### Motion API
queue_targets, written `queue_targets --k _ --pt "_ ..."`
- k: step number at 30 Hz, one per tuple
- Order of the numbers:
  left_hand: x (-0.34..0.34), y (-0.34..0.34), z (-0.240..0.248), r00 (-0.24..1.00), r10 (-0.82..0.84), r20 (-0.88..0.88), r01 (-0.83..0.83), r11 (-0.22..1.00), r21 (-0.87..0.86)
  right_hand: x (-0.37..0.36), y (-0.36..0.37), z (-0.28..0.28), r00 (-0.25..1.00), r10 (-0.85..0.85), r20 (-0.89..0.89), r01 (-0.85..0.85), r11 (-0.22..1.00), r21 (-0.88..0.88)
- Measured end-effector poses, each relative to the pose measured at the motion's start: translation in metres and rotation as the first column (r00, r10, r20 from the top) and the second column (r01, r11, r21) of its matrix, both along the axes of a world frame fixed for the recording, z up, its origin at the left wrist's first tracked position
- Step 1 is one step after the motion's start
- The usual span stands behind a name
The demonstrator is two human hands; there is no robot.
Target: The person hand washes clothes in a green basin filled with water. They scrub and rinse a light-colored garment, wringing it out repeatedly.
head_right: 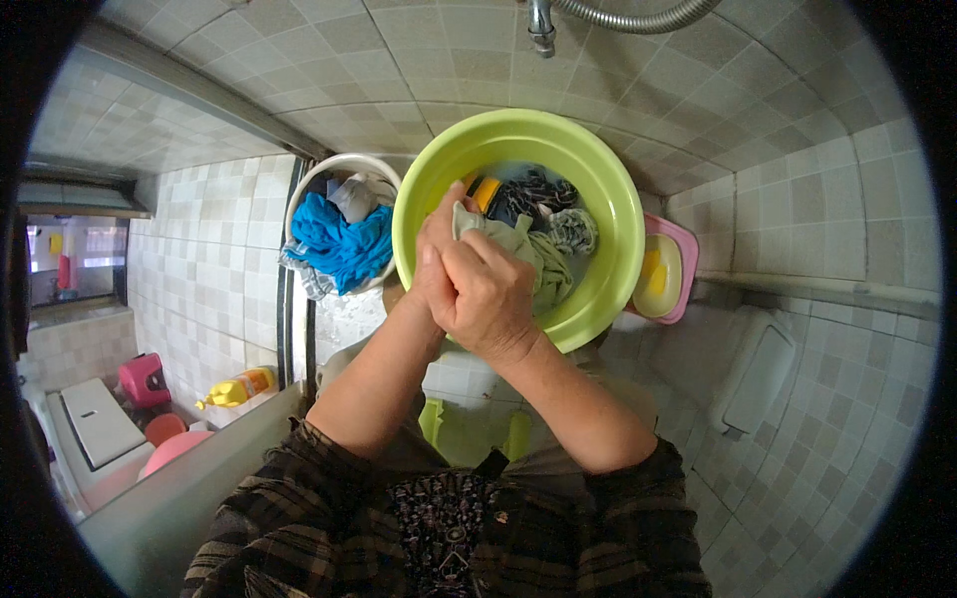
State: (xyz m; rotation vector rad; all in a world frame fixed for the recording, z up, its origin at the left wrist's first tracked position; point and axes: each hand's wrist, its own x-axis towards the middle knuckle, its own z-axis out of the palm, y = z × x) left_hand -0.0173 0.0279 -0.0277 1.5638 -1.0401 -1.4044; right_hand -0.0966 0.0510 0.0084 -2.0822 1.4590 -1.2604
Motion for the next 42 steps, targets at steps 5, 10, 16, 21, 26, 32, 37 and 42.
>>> queue_targets --k 5,10,16,21,26,32,37,42 --pt "-0.023 0.005 0.027 0.836 0.286 -0.468 -0.07 0.901 0.427 -0.024 -0.044 -0.018 0.934 -0.356 0.007 0.335 0.886 0.32" --pt "-0.004 0.0 0.0 0.997 -0.016 -0.075 0.015 1.0 -0.022 0.001 -0.003 0.004 0.991 -0.108 0.083 0.097 0.987 0.129" --pt "-0.022 -0.001 0.03 0.813 0.404 -0.42 -0.152 0.843 0.516 -0.014 -0.034 -0.021 0.964 -0.259 0.054 0.239 0.94 0.243" --pt "-0.022 -0.001 0.039 0.86 0.207 -0.466 -0.014 0.924 0.383 -0.024 -0.033 -0.013 0.939 -0.339 0.055 0.324 0.927 0.188" --pt "0.013 -0.013 -0.023 0.888 0.196 -0.415 -0.157 0.979 0.126 0.012 0.009 0.008 0.996 0.025 0.081 -0.023 0.999 -0.022" --pt "-0.03 0.006 0.017 0.817 0.146 -0.558 0.123 0.901 0.416 -0.045 -0.047 -0.016 0.903 -0.427 -0.041 0.42 0.861 0.285" --pt "-0.008 -0.015 0.029 0.731 0.336 -0.595 -0.075 0.905 0.42 -0.042 -0.038 -0.004 0.952 -0.092 0.291 -0.052 0.89 0.453" --pt "0.005 -0.022 0.022 0.786 0.329 -0.523 -0.161 0.926 0.341 -0.055 -0.034 -0.015 0.949 0.088 0.303 -0.272 0.716 0.643"
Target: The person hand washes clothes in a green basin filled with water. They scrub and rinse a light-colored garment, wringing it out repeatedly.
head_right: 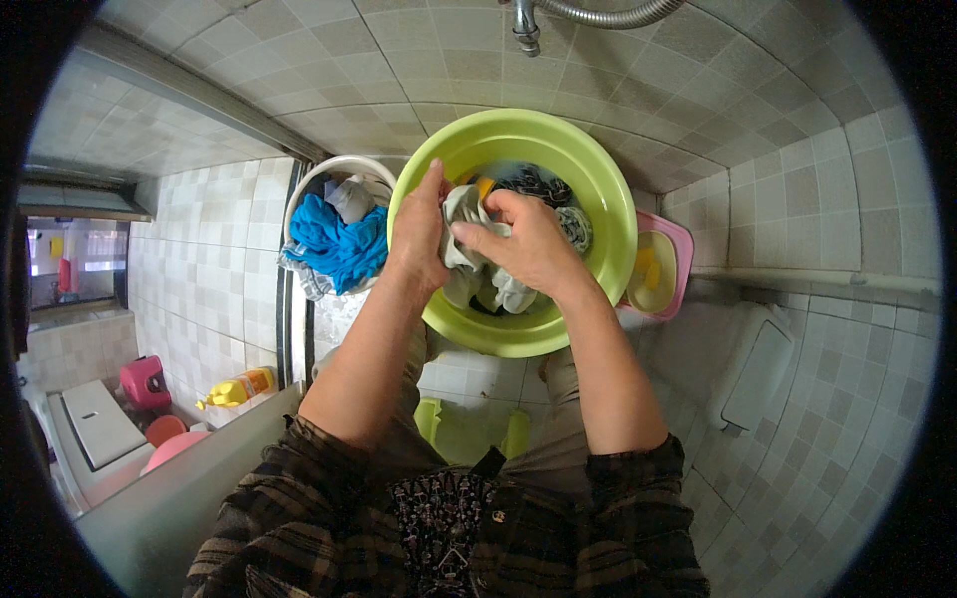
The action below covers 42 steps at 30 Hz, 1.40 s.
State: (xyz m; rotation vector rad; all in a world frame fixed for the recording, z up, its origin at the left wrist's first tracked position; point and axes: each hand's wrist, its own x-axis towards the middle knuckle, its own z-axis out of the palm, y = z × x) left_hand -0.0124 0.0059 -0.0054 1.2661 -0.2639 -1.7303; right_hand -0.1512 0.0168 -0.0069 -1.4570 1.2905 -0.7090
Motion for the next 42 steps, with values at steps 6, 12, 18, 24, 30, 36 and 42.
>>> queue_targets --k 6,12,18,24,30,36,42 --pt "-0.011 0.008 -0.007 0.967 -0.254 0.04 0.253 0.914 -0.316 -0.006 0.001 0.024 0.825 -0.386 0.413 0.38 0.92 0.101" --pt "-0.016 0.016 -0.012 0.732 -0.577 0.363 0.682 0.627 -0.377 -0.052 -0.003 0.014 0.509 -0.563 0.651 0.635 0.756 0.158" --pt "-0.026 0.03 -0.047 0.468 -0.357 0.808 0.86 0.396 -0.322 -0.068 0.006 0.028 0.379 -0.596 0.708 0.674 0.702 0.23" --pt "-0.015 0.025 -0.027 0.829 -0.361 0.426 0.543 0.7 -0.464 -0.093 0.011 0.018 0.384 -0.608 0.695 0.751 0.643 0.147" --pt "-0.012 0.024 0.031 0.954 -0.296 0.035 0.288 0.884 -0.369 -0.08 0.012 0.03 0.33 -0.665 0.67 0.75 0.616 0.241" --pt "0.024 0.011 -0.052 0.668 -0.282 -0.688 -0.058 0.903 -0.426 0.037 0.049 0.037 0.872 -0.339 0.352 0.458 0.818 -0.347" --pt "-0.07 0.066 0.017 0.972 -0.229 0.059 0.216 0.96 0.181 -0.019 0.006 -0.003 0.763 -0.596 -0.249 0.496 0.788 -0.366"
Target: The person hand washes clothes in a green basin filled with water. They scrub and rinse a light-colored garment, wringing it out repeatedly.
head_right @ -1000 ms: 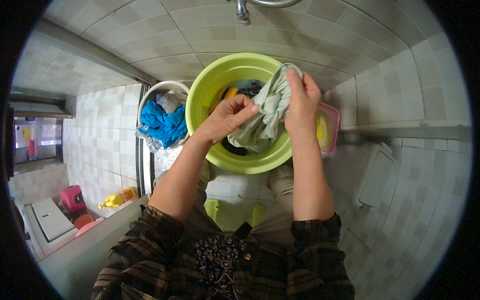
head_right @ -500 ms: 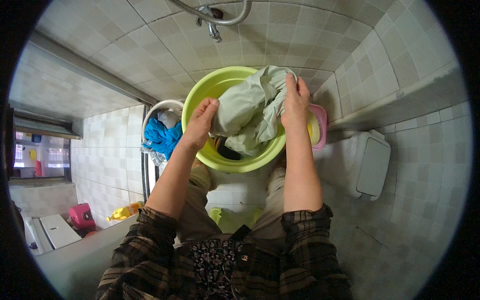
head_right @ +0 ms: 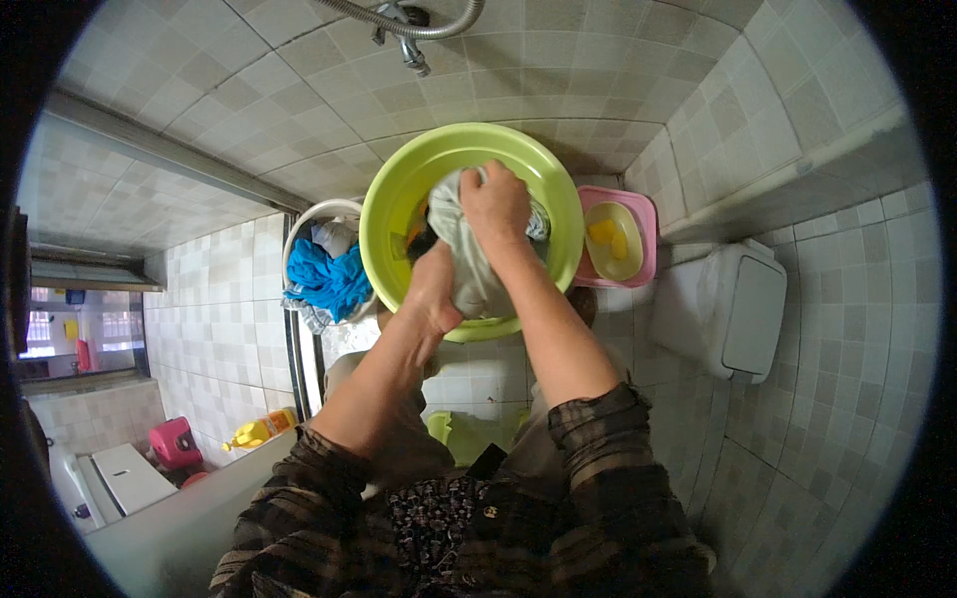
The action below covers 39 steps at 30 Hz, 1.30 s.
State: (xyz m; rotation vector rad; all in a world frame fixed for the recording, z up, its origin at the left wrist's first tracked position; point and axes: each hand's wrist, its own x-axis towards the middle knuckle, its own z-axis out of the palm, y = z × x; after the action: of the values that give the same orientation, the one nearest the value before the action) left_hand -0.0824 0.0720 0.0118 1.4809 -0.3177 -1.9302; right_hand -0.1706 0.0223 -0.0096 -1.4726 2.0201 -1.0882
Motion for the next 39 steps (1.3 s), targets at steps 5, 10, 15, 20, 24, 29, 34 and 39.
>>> queue_targets --k 5,10,15,20,24,29,34,39 --pt "0.069 -0.021 -0.098 0.778 -0.049 -0.627 -0.342 0.803 -0.488 0.084 0.043 0.027 0.966 0.254 0.05 -0.248 0.964 -0.09" --pt "0.025 -0.018 0.0 0.968 0.005 -0.252 -0.023 0.997 -0.071 0.008 -0.014 -0.014 0.998 -0.052 -0.043 0.055 0.996 0.064" --pt "0.086 -0.038 0.014 0.955 -0.106 -0.278 0.043 0.973 -0.225 -0.024 -0.013 0.007 0.887 0.098 0.451 -0.128 0.991 0.035" --pt "0.112 -0.04 -0.015 0.72 -0.452 0.526 0.682 0.599 -0.419 -0.078 0.0 0.031 0.916 0.177 0.36 -0.227 0.969 0.101" --pt "0.136 -0.053 0.012 0.935 -0.185 0.301 0.288 0.893 -0.347 -0.088 0.027 0.047 0.825 0.482 0.297 -0.556 0.786 0.27" --pt "0.13 -0.05 0.06 0.899 -0.109 0.425 0.369 0.711 -0.598 -0.091 0.037 0.023 0.787 0.61 0.095 -0.601 0.721 0.345" --pt "0.102 -0.041 0.113 0.904 -0.05 0.424 0.325 0.724 -0.608 -0.099 0.04 0.049 0.975 -0.144 -0.171 0.086 0.947 -0.31" --pt "0.095 -0.019 0.186 0.88 0.093 0.467 0.332 0.582 -0.742 -0.086 0.042 0.077 0.929 -0.317 -0.192 0.219 0.887 -0.406"
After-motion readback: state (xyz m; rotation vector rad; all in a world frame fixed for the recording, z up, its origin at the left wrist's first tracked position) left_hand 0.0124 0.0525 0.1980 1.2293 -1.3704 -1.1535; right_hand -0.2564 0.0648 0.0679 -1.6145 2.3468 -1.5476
